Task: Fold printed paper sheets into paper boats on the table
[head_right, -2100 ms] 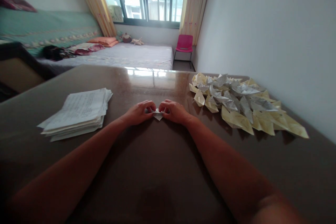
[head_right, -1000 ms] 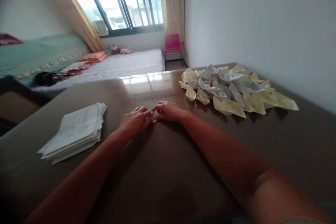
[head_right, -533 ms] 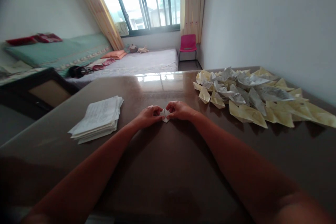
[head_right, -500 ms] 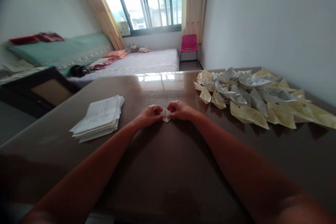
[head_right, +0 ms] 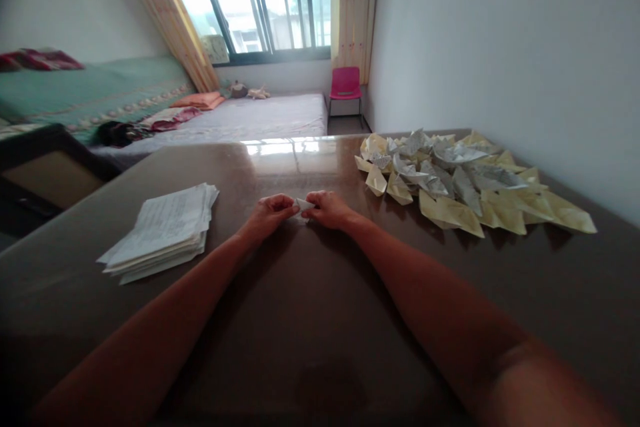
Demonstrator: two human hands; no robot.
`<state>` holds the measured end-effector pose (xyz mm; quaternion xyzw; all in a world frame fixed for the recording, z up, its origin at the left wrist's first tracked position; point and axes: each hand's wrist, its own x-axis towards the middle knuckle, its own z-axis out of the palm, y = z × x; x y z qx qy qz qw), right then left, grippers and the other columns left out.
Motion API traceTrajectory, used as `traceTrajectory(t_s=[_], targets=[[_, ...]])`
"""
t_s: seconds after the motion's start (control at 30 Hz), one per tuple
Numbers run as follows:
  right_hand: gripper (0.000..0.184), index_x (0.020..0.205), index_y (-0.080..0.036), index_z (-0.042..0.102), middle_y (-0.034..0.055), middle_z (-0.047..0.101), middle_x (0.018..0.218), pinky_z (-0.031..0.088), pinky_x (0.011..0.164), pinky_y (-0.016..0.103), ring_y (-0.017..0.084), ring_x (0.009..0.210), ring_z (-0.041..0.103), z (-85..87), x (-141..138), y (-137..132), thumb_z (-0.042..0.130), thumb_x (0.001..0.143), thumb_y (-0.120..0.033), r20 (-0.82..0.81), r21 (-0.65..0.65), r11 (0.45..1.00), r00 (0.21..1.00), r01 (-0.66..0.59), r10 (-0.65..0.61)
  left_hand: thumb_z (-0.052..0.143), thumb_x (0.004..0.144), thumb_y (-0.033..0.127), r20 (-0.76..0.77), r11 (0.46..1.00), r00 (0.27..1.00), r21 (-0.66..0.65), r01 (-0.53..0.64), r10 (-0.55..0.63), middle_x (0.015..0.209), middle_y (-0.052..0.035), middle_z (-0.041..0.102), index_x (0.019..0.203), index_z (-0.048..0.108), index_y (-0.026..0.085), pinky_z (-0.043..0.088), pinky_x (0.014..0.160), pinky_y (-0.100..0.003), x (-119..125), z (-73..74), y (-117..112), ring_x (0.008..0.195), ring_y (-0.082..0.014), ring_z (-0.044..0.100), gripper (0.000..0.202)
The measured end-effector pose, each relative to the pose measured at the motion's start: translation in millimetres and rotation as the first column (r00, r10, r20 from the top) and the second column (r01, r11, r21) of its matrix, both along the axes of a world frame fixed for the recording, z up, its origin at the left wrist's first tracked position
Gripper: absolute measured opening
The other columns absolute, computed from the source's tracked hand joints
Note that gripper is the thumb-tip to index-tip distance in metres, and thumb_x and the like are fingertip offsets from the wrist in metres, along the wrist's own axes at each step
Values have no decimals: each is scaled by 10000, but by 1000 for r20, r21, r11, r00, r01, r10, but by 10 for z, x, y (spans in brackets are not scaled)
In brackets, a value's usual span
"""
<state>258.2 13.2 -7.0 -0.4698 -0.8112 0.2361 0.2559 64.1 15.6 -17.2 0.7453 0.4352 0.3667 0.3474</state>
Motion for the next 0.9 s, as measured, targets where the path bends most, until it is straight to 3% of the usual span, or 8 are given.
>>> traceTrajectory(t_s=[0.13, 0.27, 0.4, 0.5, 0.63, 0.73, 0.9], targets=[[227, 615, -165, 509, -54, 429, 570, 236, 544, 236, 86, 566, 370, -17, -6, 21, 638, 743, -302, -13, 24, 999, 999, 35, -35, 594, 792, 433, -42, 998, 998, 46, -39, 41, 675, 10, 639, 759, 681, 158, 408, 610, -227, 18, 7, 3, 629, -118, 542, 290], [317, 569, -160, 508, -63, 395, 533, 240, 520, 227, 78, 534, 338, -59, 11, 44, 657, 743, -379, -49, -1, 999, 998, 33, -33, 584, 800, 420, -110, 994, 992, 93, -58, 68, 662, 9, 641, 744, 696, 166, 390, 626, -237, 16, 50, 8, 650, -130, 547, 284], [342, 726, -139, 655, -27, 532, 597, 290, 543, 221, 90, 563, 414, -75, 14, 51, 578, 824, -458, -154, 0, 1000, 988, -22, 22, 574, 807, 414, -171, 993, 984, 112, -32, 51, 632, 16, 629, 711, 689, 170, 376, 618, -239, 1, 76, 7, 635, -130, 541, 286], [387, 748, -138, 691, -2, 575, 602, 303, 564, 225, 101, 578, 450, -72, 11, 61, 551, 854, -482, -122, 75, 997, 992, -14, 23, 569, 811, 418, -197, 994, 980, 110, -7, 29, 575, 27, 586, 667, 663, 167, 360, 583, -236, 2, 64, -1, 590, -120, 510, 304], [366, 775, -146, 712, 10, 614, 641, 300, 577, 226, 103, 590, 459, -90, 23, 84, 549, 866, -461, -88, 146, 989, 996, 17, -5, 542, 831, 406, -171, 992, 984, 118, -40, 59, 691, 8, 643, 786, 669, 173, 405, 631, -242, 20, 27, -2, 666, -138, 559, 269], [358, 762, -137, 702, -9, 569, 609, 284, 564, 222, 94, 575, 428, -120, 37, 98, 528, 877, -429, -96, 119, 993, 995, -11, 22, 564, 817, 400, -133, 992, 988, 112, -59, 74, 798, -14, 682, 873, 671, 180, 445, 697, -257, 26, 18, 4, 741, -155, 605, 251], [354, 680, -133, 643, -32, 472, 573, 264, 558, 224, 86, 570, 383, -146, 30, 106, 510, 877, -396, -142, 124, 992, 989, -23, 40, 600, 789, 426, -75, 994, 994, 83, -69, 75, 751, -19, 676, 818, 686, 173, 453, 673, -252, 21, 39, 0, 709, -153, 598, 268]])
